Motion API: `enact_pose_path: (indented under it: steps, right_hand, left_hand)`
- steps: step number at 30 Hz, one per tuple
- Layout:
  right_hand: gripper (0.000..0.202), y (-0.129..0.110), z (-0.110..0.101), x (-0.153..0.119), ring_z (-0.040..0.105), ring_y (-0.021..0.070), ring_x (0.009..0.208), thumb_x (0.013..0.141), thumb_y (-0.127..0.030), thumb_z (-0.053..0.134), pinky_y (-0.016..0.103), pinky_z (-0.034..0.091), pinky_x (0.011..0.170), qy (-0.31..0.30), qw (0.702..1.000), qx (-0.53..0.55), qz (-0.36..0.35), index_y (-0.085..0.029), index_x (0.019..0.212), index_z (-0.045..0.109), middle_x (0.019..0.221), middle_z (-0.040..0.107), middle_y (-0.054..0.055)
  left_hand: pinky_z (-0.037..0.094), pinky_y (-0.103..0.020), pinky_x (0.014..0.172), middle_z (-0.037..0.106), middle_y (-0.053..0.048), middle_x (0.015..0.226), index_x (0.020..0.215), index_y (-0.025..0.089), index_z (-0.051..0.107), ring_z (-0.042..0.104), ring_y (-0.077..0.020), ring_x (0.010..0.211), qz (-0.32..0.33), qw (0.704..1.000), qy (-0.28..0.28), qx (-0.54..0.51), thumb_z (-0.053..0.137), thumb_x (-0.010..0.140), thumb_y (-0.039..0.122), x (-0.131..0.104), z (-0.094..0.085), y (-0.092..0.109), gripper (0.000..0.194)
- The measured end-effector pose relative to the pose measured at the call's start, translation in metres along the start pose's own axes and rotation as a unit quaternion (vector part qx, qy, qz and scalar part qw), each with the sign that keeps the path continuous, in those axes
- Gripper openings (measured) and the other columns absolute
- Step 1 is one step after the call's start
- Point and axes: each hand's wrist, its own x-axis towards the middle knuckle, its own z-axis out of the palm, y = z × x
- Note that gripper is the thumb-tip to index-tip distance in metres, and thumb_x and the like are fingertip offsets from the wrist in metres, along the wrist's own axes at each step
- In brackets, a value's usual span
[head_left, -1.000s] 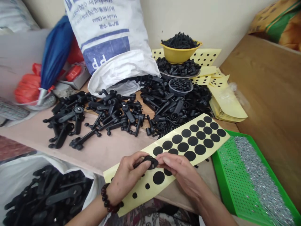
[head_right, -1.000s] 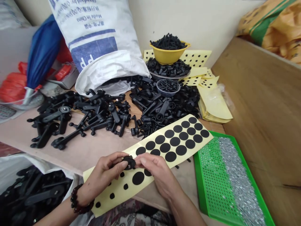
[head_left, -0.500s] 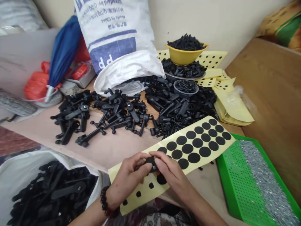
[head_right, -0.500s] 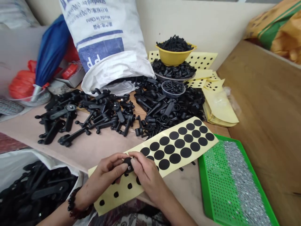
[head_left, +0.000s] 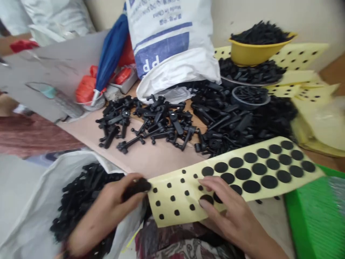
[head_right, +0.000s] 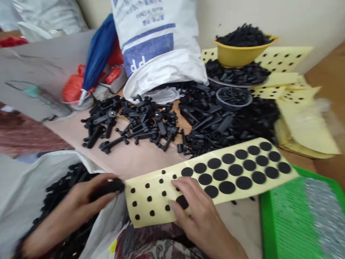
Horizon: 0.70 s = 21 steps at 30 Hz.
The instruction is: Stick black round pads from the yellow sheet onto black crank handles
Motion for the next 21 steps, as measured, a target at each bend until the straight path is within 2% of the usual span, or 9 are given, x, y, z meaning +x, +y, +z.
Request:
enact_pose_path:
  steps: [2, 3, 4, 6, 9, 11, 13, 16, 21]
  right_hand:
    - [0.012, 0.006, -0.018, -0.005, 0.062, 0.0214, 0.092, 0.092, -0.023, 0.046, 0.033, 0.051, 0.077, -0.018, 0.999, -0.017, 0.048, -0.022, 0.100, 0.056, 0.098, 0.064, 0.008]
    - [0.012, 0.009, -0.024, -0.007, 0.062, 0.0207, 0.087, 0.092, -0.021, 0.045, 0.033, 0.051, 0.074, -0.027, 0.997, -0.031, 0.065, -0.022, 0.093, 0.057, 0.092, 0.064, 0.007]
    - [0.013, 0.011, -0.027, -0.010, 0.061, 0.0206, 0.084, 0.092, -0.020, 0.045, 0.033, 0.051, 0.072, -0.032, 0.996, -0.048, 0.074, -0.021, 0.088, 0.057, 0.089, 0.063, 0.006]
    - [0.015, 0.013, -0.025, -0.017, 0.059, 0.0217, 0.082, 0.091, -0.019, 0.044, 0.036, 0.050, 0.071, -0.029, 0.993, -0.084, 0.073, -0.020, 0.087, 0.058, 0.088, 0.062, 0.007]
    - [0.016, 0.012, -0.008, -0.023, 0.055, 0.0230, 0.082, 0.089, -0.015, 0.042, 0.039, 0.048, 0.072, -0.013, 0.991, -0.122, 0.057, -0.018, 0.090, 0.058, 0.091, 0.061, 0.010]
    - [0.018, 0.009, 0.003, -0.024, 0.054, 0.0236, 0.082, 0.088, -0.012, 0.041, 0.041, 0.047, 0.073, -0.004, 0.988, -0.144, 0.052, -0.017, 0.092, 0.058, 0.091, 0.060, 0.010]
    - [0.020, 0.008, 0.010, -0.023, 0.054, 0.0243, 0.084, 0.088, -0.010, 0.039, 0.041, 0.046, 0.074, 0.002, 0.986, -0.163, 0.045, -0.017, 0.094, 0.057, 0.092, 0.060, 0.011]
    - [0.024, 0.007, 0.014, -0.022, 0.055, 0.0243, 0.083, 0.087, -0.007, 0.037, 0.040, 0.046, 0.073, 0.013, 0.985, -0.172, 0.030, -0.017, 0.096, 0.057, 0.092, 0.061, 0.011]
    - [0.016, 0.020, 0.013, -0.040, 0.059, 0.0253, 0.087, 0.089, -0.016, 0.042, 0.039, 0.047, 0.075, 0.025, 0.991, -0.128, -0.018, -0.021, 0.095, 0.056, 0.094, 0.064, 0.010]
  left_hand:
    - [0.051, -0.039, 0.083, 0.069, -0.004, 0.107, 0.111, 0.027, 0.063, 0.065, -0.0262, 0.090, 0.030, 0.981, 0.069, 0.181, 0.055, 0.081, 0.052, -0.010, -0.024, -0.022, 0.041]
    - [0.050, -0.044, 0.086, 0.068, -0.004, 0.107, 0.111, 0.027, 0.063, 0.064, -0.0279, 0.093, 0.036, 0.960, 0.107, 0.255, 0.049, 0.084, 0.054, -0.012, -0.029, -0.030, 0.041]
    - [0.048, -0.045, 0.089, 0.067, -0.004, 0.111, 0.112, 0.027, 0.063, 0.063, -0.0283, 0.098, 0.050, 0.944, 0.120, 0.304, 0.046, 0.086, 0.053, -0.012, -0.028, -0.034, 0.040]
    - [0.050, -0.042, 0.089, 0.064, -0.004, 0.114, 0.112, 0.026, 0.063, 0.061, -0.0258, 0.100, 0.132, 0.927, 0.108, 0.335, 0.044, 0.090, 0.045, -0.008, -0.012, -0.029, 0.035]
    - [0.050, -0.035, 0.087, 0.060, -0.007, 0.120, 0.115, 0.025, 0.060, 0.058, -0.0224, 0.105, 0.284, 0.911, 0.037, 0.297, 0.044, 0.090, 0.023, 0.008, 0.036, 0.005, 0.030]
    - [0.049, -0.036, 0.086, 0.059, -0.008, 0.120, 0.112, 0.024, 0.059, 0.055, -0.0233, 0.106, 0.326, 0.898, -0.026, 0.295, 0.045, 0.088, 0.014, 0.022, 0.069, 0.028, 0.029]
    - [0.048, -0.038, 0.082, 0.058, -0.008, 0.117, 0.110, 0.022, 0.057, 0.054, -0.0246, 0.101, 0.348, 0.882, -0.070, 0.311, 0.047, 0.088, 0.017, 0.034, 0.093, 0.042, 0.024]
    - [0.045, -0.039, 0.075, 0.058, -0.009, 0.111, 0.108, 0.020, 0.055, 0.053, -0.0249, 0.094, 0.359, 0.864, -0.072, 0.346, 0.047, 0.091, 0.024, 0.042, 0.109, 0.048, 0.019]
    - [0.039, -0.037, 0.071, 0.055, -0.006, 0.103, 0.103, 0.018, 0.054, 0.049, -0.0213, 0.090, 0.361, 0.862, -0.057, 0.352, 0.047, 0.093, 0.031, 0.031, 0.110, 0.047, 0.018]
